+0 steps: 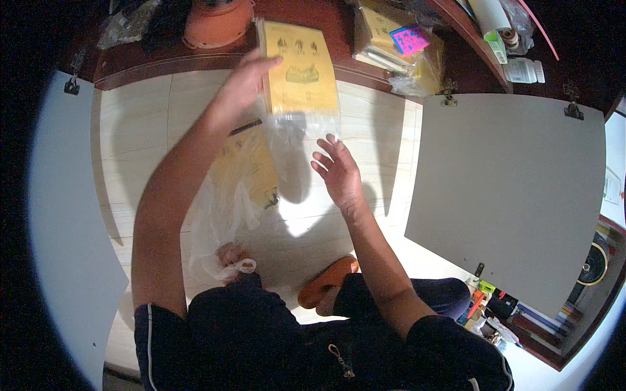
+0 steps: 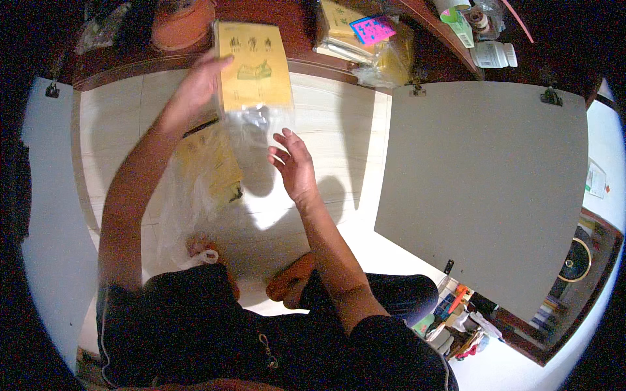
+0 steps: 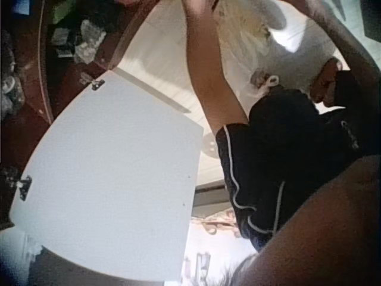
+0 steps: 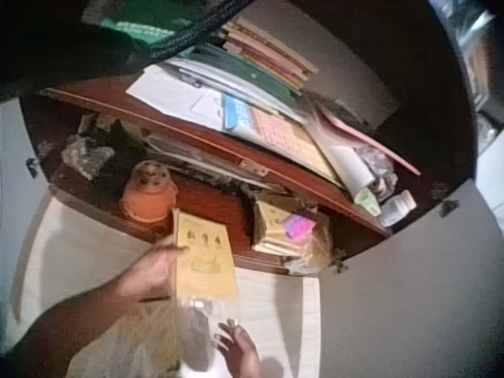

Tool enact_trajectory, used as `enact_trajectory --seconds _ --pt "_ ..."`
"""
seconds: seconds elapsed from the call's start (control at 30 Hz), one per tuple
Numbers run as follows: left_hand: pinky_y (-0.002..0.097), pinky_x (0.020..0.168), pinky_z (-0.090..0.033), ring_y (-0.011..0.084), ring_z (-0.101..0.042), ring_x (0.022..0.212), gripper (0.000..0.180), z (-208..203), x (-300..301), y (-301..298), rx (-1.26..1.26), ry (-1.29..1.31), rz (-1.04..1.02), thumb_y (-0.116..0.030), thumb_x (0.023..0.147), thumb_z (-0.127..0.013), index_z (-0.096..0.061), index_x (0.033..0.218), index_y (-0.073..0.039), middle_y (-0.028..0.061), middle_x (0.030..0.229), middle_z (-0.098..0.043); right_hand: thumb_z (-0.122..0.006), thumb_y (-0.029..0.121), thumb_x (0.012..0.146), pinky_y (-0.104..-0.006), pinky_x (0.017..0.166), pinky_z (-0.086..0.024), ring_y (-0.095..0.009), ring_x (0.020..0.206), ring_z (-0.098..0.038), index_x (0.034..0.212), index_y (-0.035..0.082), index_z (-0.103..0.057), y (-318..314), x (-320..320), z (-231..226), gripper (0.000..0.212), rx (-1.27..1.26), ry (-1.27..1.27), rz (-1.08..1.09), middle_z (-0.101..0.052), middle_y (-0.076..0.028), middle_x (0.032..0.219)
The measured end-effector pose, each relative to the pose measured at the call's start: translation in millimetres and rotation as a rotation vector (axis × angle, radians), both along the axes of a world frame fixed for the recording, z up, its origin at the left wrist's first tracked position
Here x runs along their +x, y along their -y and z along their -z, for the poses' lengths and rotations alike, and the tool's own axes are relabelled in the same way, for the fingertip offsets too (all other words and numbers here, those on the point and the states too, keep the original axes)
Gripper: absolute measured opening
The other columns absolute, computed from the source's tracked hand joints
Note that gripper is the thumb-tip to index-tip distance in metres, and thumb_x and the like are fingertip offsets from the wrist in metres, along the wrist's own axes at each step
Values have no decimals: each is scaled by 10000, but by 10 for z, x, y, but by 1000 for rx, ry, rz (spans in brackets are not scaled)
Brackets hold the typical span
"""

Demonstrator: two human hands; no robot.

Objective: The person retrieves a water bottle from under a desk, then unpacks a pink backpack to remove several yellow notebooks. They walk to a cabinet, sit on the floor, and organize the notebooks and other stationery items inside plastic bags within the cabinet.

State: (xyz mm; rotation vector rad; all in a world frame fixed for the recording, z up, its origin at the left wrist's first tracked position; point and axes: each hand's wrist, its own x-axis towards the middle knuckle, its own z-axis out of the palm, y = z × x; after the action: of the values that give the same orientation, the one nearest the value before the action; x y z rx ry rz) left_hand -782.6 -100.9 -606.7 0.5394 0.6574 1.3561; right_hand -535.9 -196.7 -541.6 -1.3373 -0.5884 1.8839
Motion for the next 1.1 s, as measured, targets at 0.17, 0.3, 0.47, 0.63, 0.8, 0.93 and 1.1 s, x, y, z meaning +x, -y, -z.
enact_trajectory --seconds 0.17,0.3,0.47,0.63,0.8,0.93,1.1 --pt "413 785 -466 273 -581 944 430 -176 -171 -703 -271 -513 -351 -138 771 -608 -456 1156 -22 166 1073 -569 -453 329 905 -321 785 -438 -166 815 -531 1062 36 -474 -380 68 180 333 -115 -61 -19 -558 -59 976" --pt "383 969 -331 287 -429 1151 669 424 -265 -551 88 -1195 -302 -134 744 -650 -308 1314 -68 181 1264 -429 -416 204 923 -318 704 -471 -165 721 -543 938 46 -504 -828 67 304 181 -113 -75 43 -584 -73 844" --pt "429 1031 -203 338 -246 1270 655 39 55 105 104 -1546 -317 -136 717 -658 -365 1302 -120 173 1401 -213 -410 136 893 -312 671 -485 -221 662 -528 835 17 -521 -1773 112 165 172 -59 -293 367 -555 -105 753" --pt "432 1007 -259 361 -297 1222 615 -101 165 349 252 -1524 -417 -136 690 -664 -421 1255 -124 146 1394 -229 -418 275 908 -413 698 -489 -283 791 -533 894 18 -466 -2529 31 225 262 -191 -285 427 -533 -170 863" --pt "437 994 -287 362 -315 1200 522 -73 353 586 224 -1348 -363 -96 702 -638 -456 1191 -104 148 1353 -280 -464 336 867 -479 727 -457 -312 806 -512 954 40 -417 -2806 -138 210 313 -349 -156 401 -473 -200 981" --pt "411 997 -295 340 -326 1200 437 -138 342 711 178 -1329 -345 -73 726 -619 -477 1138 -99 134 1333 -317 -513 303 834 -388 620 -464 -249 692 -493 917 46 -394 -2865 -132 124 295 -189 -22 333 -461 -147 868" --pt "331 853 -425 241 -407 1155 358 -113 280 836 94 -1182 -273 -55 762 -605 -501 1103 -90 90 1305 -373 -513 342 785 -301 494 -419 -158 508 -458 788 63 -488 -2927 -4 -360 280 -65 -84 367 -450 -35 574"
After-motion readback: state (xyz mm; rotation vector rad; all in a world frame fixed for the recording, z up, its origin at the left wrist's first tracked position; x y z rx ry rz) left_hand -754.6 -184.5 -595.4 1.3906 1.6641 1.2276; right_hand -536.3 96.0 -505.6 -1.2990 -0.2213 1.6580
